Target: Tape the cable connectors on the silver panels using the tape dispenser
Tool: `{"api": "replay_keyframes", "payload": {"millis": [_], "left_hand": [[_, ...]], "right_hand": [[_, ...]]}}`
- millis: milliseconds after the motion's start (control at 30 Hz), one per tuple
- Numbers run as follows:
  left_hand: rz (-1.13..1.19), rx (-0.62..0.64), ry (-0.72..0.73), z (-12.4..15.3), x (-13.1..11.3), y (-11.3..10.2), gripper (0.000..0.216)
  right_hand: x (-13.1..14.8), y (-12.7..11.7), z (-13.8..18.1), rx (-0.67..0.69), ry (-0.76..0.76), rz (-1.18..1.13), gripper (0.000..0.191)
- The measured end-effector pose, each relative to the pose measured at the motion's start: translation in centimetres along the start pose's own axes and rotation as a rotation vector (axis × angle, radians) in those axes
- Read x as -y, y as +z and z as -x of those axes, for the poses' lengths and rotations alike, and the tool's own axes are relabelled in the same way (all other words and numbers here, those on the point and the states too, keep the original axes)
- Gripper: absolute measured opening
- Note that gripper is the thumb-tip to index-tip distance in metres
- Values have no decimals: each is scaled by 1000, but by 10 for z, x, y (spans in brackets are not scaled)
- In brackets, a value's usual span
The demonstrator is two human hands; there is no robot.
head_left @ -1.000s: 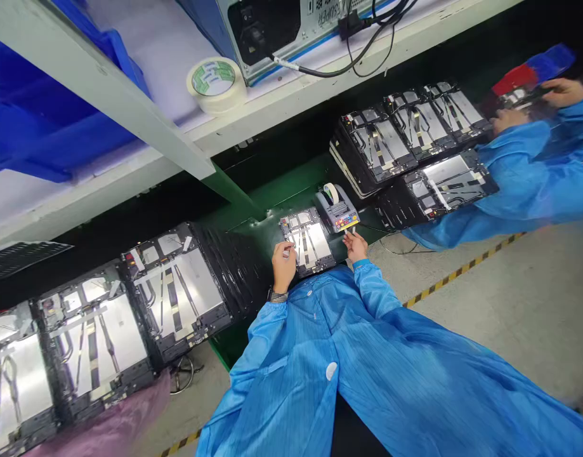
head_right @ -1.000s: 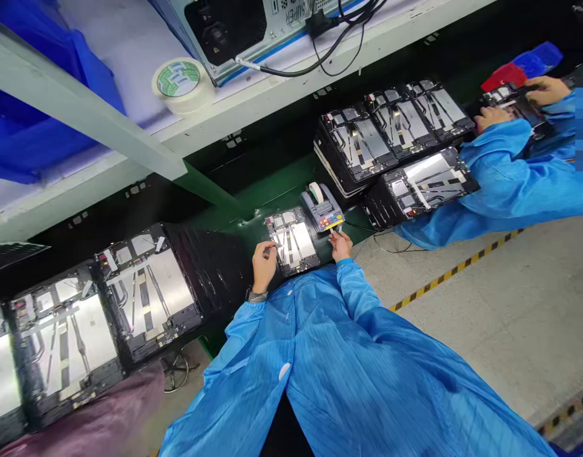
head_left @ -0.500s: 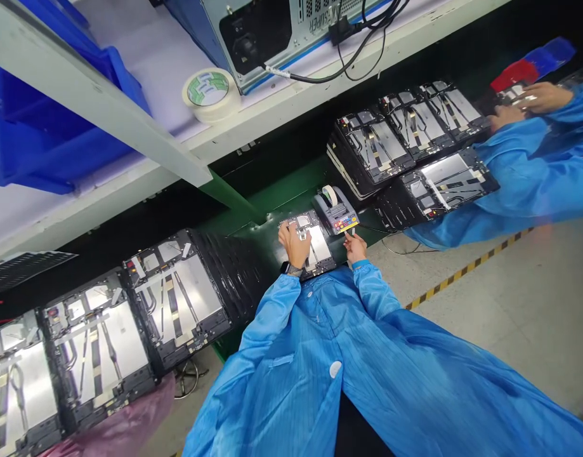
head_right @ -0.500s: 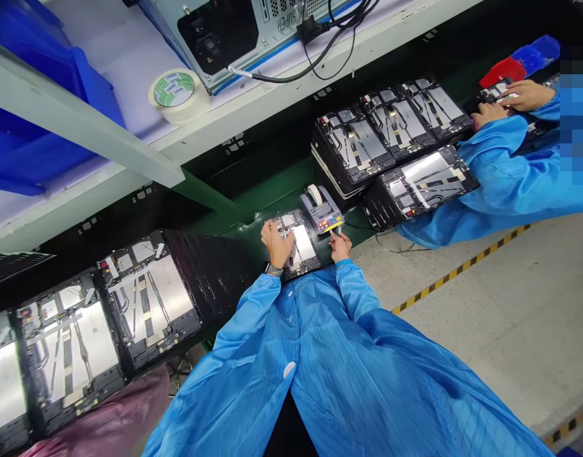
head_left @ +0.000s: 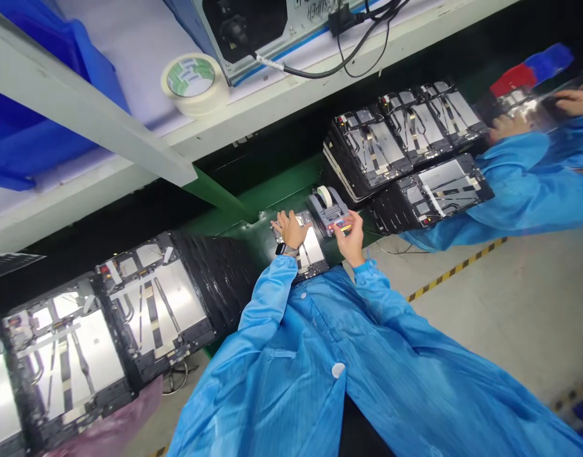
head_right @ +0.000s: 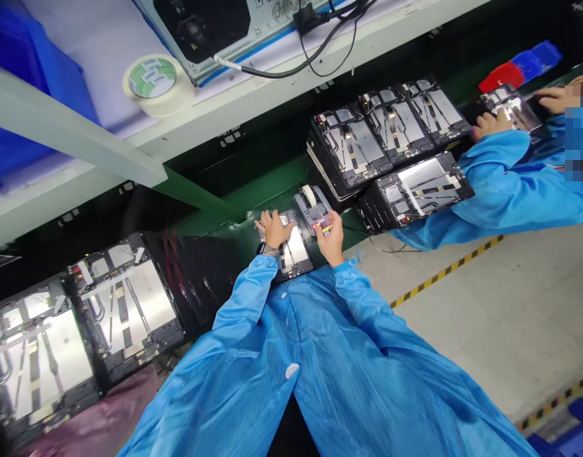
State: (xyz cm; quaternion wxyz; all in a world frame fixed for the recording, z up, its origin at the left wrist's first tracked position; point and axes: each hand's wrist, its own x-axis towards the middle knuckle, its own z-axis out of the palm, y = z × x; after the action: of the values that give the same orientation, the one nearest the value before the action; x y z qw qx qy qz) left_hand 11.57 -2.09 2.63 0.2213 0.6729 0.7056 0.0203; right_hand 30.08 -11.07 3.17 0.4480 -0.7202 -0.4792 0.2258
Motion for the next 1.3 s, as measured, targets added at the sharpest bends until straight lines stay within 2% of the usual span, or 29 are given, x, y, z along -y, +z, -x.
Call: {"api": "replay_keyframes", "payload": {"millis": [133,233,333,500,700,833,900,1000,1133,1300], "left_hand": [[8,51,-59,-7,3,-5,79],[19,62,-84,-9,3,-8,78],[17,65,-87,-12,4,-10,77],[26,124,-112,-20,7,-11,75],[72,136,-121,-24,8,-13,74],[95,152,-140,-26,9,-16,74],[96,161,-147,-27,9,-17,73],[92,170,-156,-30,9,-19,72],[69,193,-177,-34,9,-20,73],[68,202,-175,-37,11,-20,72]], "right_hand": [[23,39,-60,359,-362,224,76],[29,62,-88,562,-480,366,88],[27,70,-99,637,-526,458,99],[23,66,-103,683,-585,519,105],[28,62,-103,725,-575,534,102],[29,59,-104,642,-423,362,78],[28,57,-107,632,-319,238,76],[29,56,-112,774,-224,138,81],[35,61,-118,997,-209,210,84],[46,74,-123,1092,-207,371,88]]}}
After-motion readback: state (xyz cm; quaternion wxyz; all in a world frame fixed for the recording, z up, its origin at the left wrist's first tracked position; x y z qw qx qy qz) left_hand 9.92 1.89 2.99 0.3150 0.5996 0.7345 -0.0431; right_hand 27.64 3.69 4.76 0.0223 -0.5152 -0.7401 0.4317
